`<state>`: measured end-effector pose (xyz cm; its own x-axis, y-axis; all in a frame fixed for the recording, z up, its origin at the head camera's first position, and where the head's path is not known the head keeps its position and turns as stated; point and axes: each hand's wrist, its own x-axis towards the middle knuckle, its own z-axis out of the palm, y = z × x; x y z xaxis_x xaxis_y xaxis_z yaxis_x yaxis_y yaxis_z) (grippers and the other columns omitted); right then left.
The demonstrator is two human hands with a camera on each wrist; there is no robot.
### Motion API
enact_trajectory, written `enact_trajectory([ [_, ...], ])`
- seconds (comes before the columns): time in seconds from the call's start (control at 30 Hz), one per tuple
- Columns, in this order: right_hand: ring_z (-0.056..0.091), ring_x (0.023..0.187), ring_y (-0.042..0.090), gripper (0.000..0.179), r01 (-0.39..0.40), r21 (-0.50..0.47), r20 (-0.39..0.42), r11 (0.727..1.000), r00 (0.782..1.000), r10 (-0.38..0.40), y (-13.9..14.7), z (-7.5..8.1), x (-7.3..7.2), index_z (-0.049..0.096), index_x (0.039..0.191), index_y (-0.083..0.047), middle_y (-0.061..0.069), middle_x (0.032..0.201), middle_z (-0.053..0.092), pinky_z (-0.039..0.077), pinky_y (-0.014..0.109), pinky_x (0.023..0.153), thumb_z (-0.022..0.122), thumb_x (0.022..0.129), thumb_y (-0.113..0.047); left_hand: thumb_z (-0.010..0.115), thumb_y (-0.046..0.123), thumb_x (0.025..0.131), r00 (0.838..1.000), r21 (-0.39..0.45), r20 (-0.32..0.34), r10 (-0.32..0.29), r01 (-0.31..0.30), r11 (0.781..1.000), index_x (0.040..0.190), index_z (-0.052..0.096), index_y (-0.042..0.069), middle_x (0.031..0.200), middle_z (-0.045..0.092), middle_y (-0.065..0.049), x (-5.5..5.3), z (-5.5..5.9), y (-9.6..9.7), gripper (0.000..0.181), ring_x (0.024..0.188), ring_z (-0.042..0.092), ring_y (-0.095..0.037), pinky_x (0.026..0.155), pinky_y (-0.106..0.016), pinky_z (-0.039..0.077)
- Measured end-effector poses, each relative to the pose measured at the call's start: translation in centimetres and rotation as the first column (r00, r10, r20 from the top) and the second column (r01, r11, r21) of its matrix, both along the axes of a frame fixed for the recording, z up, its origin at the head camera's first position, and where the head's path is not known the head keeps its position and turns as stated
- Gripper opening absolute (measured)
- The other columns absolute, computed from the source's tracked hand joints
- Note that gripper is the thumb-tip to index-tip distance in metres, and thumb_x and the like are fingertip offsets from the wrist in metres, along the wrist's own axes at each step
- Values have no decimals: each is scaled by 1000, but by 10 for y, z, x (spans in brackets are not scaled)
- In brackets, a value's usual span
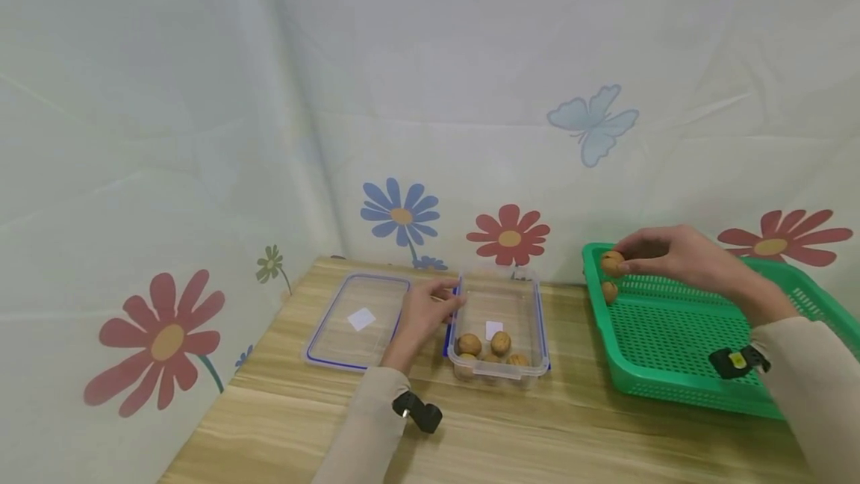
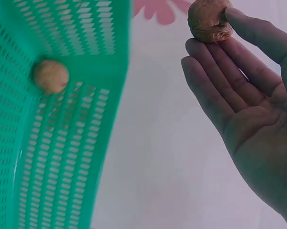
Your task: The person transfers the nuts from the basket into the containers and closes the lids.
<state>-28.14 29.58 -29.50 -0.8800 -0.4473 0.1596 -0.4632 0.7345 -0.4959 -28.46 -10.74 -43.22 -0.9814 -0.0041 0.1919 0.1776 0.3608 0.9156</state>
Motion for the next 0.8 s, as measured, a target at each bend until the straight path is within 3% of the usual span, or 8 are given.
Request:
enact_trajectory([
  [0.27, 70, 104, 7, 30, -53, -111, -14, 992, 999, 52, -19, 4, 21, 75, 128, -12, 1, 117, 77, 57, 23, 87, 78, 100, -23, 81, 11, 95, 1000, -2, 0, 4, -4, 1000, 128, 75, 2, 98, 75, -11, 2, 1, 0, 34, 65, 72, -18, 64, -36, 65],
  [0.5, 74, 91, 16, 33, -122, -174, 25, 977, 991, 129, -41, -1, 38, 71, 130, -3, 4, 114, 76, 62, 29, 80, 77, 100, -17, 81, 11, 96, 1000, -12, 9, 13, -12, 1000, 128, 75, 2, 98, 76, -12, 3, 3, 2, 34, 65, 72, -18, 64, -37, 65],
  [0.8, 73, 99, 18, 33, -150, -186, 70, 971, 984, 165, -71, -14, 44, 73, 125, -5, 0, 110, 75, 62, 27, 84, 81, 97, -21, 81, 10, 95, 1000, -9, 10, 19, -19, 1000, 128, 75, 2, 99, 75, -12, 6, 6, 2, 34, 66, 72, -18, 66, -38, 66],
])
